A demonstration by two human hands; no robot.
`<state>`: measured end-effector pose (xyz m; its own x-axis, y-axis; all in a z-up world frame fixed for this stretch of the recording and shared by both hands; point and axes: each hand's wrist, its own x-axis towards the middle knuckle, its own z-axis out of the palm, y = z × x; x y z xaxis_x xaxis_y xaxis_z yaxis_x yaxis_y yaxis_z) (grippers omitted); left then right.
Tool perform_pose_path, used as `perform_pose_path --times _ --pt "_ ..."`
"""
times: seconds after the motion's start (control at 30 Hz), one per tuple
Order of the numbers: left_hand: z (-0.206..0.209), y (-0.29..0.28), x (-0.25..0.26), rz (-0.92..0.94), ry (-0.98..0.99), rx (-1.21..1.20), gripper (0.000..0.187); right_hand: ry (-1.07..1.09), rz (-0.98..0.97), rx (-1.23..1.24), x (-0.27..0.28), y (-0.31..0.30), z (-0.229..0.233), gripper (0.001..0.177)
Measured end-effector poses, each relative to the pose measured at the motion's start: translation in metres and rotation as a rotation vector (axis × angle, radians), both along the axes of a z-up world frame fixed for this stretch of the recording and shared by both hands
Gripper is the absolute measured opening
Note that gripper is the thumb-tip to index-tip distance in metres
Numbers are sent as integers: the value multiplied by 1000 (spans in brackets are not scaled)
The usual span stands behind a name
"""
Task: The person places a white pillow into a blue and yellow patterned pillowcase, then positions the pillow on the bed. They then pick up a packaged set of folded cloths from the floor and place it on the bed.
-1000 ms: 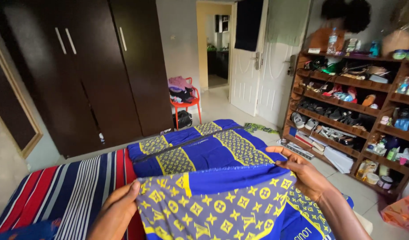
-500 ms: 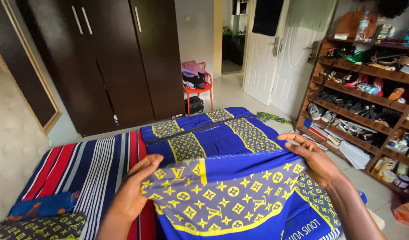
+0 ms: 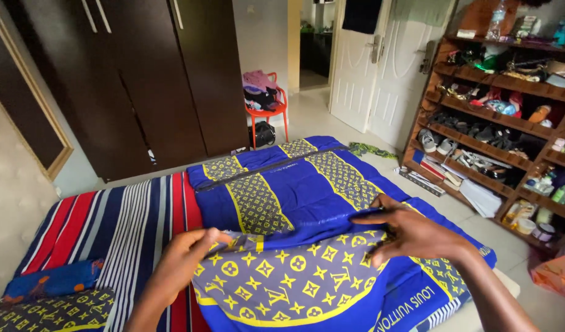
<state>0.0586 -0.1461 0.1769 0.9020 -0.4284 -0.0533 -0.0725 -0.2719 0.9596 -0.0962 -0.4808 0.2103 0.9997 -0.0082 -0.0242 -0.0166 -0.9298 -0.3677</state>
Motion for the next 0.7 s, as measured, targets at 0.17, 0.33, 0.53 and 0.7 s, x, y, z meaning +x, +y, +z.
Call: perform_pose_path --times 0.17,0.33,0.53,0.7 --pt "10 -4 -23 -136 -472 655 49 -74 -5 -60 5 -5 -17 56" --pt "-5 -5 -29 -254 -672 827 71 -71 47 -283 4 -2 -13 45" --pt "-11 -14 -22 -508 -847 371 34 -120 223 -211 3 61 2 109" --pt "-16 -26 -13 -450 -895 288 38 322 172 -393 33 101 2 128"
